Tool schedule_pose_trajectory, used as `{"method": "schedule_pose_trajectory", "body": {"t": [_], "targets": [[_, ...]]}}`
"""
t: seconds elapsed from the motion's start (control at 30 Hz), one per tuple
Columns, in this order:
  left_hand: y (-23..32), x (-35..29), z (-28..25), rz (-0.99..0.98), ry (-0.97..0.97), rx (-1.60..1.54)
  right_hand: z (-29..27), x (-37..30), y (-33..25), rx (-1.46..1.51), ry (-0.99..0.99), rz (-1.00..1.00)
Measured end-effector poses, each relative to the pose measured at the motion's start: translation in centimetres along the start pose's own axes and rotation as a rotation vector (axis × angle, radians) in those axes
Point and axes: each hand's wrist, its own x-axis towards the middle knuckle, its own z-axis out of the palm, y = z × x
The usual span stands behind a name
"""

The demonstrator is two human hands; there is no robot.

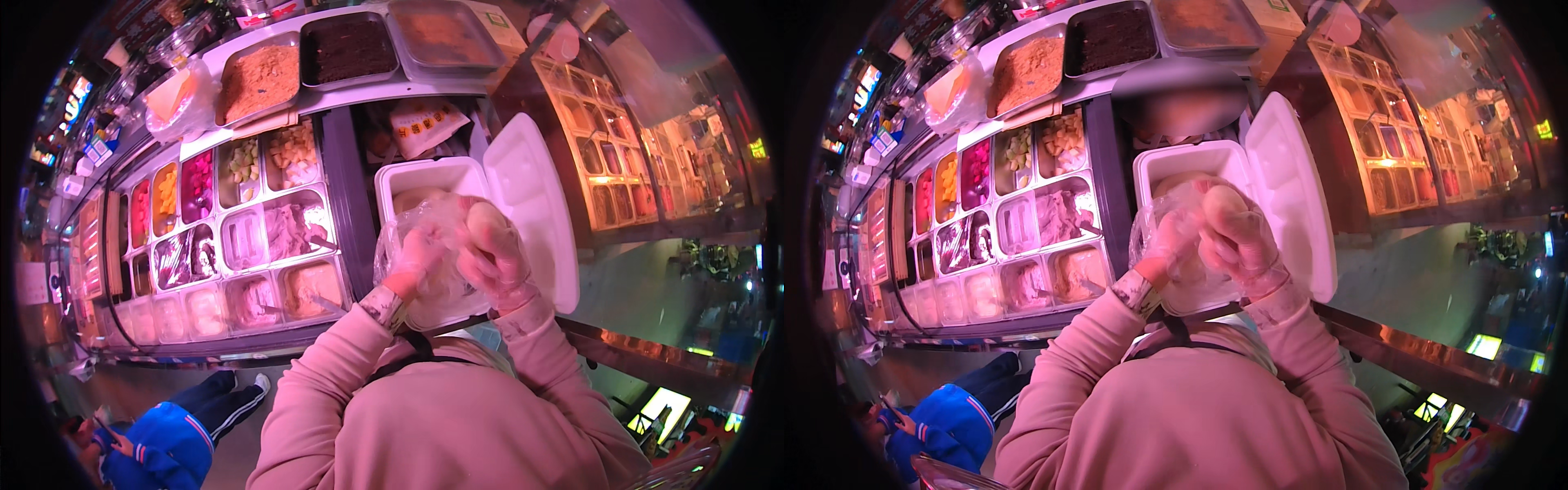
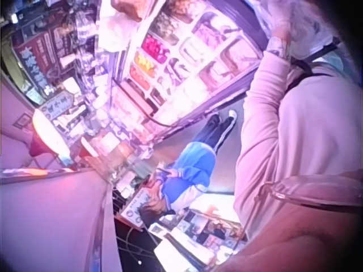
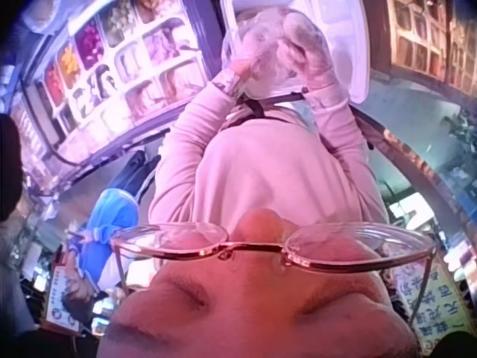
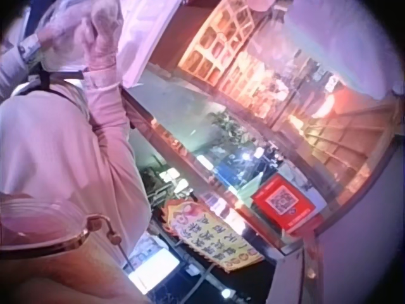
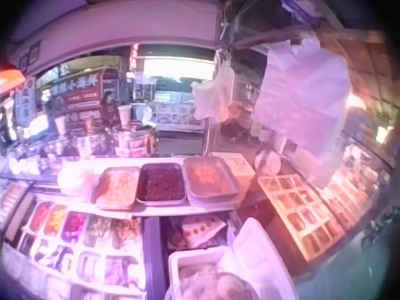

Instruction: The person assembles a street food item by scooping colorful ingredients from metal bins into a plastic bag, then adds a brown crumbly topping and hands the bag to a customer. The person then repeats the process with a second bag, adding a dark paste and more toppings before closing the container.

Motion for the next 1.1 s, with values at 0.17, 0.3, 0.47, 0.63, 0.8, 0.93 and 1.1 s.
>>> {"method": "schedule_pose_trajectory", "body": {"t": [0.17,0.3,0.47,0.63,0.8,0.93,1.1], "targets": [[4.0,-3.0,-1.4,0.636,-0.078,0.994,-0.8,-0.8,-1.3,0.124,0.138,-0.142],[2.7,-4.5,-3.9,0.716,-0.184,1.359,-3.0,-2.3,-0.8,0.128,0.395,-0.202],[-0.6,-4.2,-1.0,0.695,-0.281,1.48,-1.0,-3.6,0.1,-0.125,0.481,-0.322],[-2.3,-0.1,1.4,0.716,-0.306,1.31,0.8,-4.1,1.3,-0.288,0.492,-0.326],[4.3,-4.2,-1.3,0.906,-0.046,1.334,0.9,-5.9,1.2,-0.143,0.36,-0.206],[6.7,-5.5,-6.6,0.718,0.396,1.226,2.9,-8.3,1.5,0.113,0.355,-0.075],[4.4,-4.9,-5.8,0.319,-0.329,0.261,3.1,-10.3,3.2,0.136,0.303,-0.109]]}}
